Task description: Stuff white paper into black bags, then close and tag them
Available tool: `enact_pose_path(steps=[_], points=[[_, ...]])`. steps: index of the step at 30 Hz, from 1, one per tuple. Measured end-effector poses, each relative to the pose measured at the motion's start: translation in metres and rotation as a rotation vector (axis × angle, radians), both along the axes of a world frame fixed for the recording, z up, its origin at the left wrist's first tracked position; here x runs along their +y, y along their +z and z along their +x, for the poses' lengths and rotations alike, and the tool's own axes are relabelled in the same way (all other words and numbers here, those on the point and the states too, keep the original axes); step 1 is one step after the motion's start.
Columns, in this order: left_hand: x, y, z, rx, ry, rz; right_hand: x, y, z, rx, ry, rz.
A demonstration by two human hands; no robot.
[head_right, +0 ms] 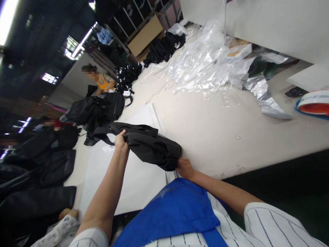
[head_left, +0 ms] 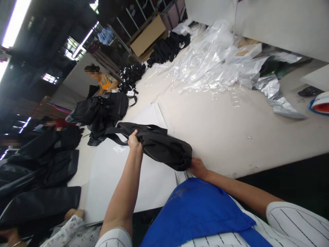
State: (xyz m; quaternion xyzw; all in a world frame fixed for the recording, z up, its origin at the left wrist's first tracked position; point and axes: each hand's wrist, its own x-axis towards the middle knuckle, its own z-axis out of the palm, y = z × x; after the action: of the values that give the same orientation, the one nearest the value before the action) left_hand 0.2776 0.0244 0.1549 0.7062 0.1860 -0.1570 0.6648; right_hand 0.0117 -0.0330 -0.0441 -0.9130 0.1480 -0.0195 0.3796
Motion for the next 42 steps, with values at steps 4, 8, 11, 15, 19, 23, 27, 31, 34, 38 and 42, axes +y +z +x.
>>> enact_pose_path(steps=[4, 8, 11, 15, 19, 23, 27, 31, 34, 38, 42], points=[[-0.017, 0.01, -0.026, 0.042, 0.041, -0.136, -0.045, -0.013, -0.012, 0.038, -0.203, -0.014], [-0.019, 0.023, -0.068, 0.244, -0.093, -0.34, -0.117, -0.03, -0.036, -0.022, -0.487, -0.054], [-0.006, 0.031, -0.099, 0.181, -0.339, -0.283, -0.153, -0.041, -0.047, -0.058, -0.494, 0.011], [0.023, 0.036, -0.125, -0.365, -0.643, 0.337, -0.161, -0.049, -0.044, -0.087, -0.392, 0.152], [0.027, 0.042, -0.129, -1.206, -0.777, 0.676, -0.155, -0.051, -0.039, -0.059, -0.41, 0.097], [-0.014, 0.041, -0.125, -1.48, -1.193, 0.74, -0.154, -0.047, -0.042, -0.007, -0.403, -0.002], [-0.061, 0.025, -0.12, -1.402, -1.436, 0.785, -0.164, -0.035, -0.046, 0.011, -0.351, -0.105], [-0.079, 0.013, -0.108, -1.22, -1.484, 0.813, -0.185, -0.014, -0.047, -0.015, -0.246, -0.155], [-0.086, 0.017, -0.095, -1.014, -1.363, 0.665, -0.202, 0.003, -0.045, -0.026, -0.083, -0.208], [-0.096, 0.028, -0.08, -0.788, -1.148, 0.477, -0.217, 0.021, -0.041, -0.003, 0.059, -0.23], [-0.07, 0.033, -0.077, -0.986, -1.309, 0.557, -0.217, 0.028, -0.041, -0.093, 0.126, -0.147]])
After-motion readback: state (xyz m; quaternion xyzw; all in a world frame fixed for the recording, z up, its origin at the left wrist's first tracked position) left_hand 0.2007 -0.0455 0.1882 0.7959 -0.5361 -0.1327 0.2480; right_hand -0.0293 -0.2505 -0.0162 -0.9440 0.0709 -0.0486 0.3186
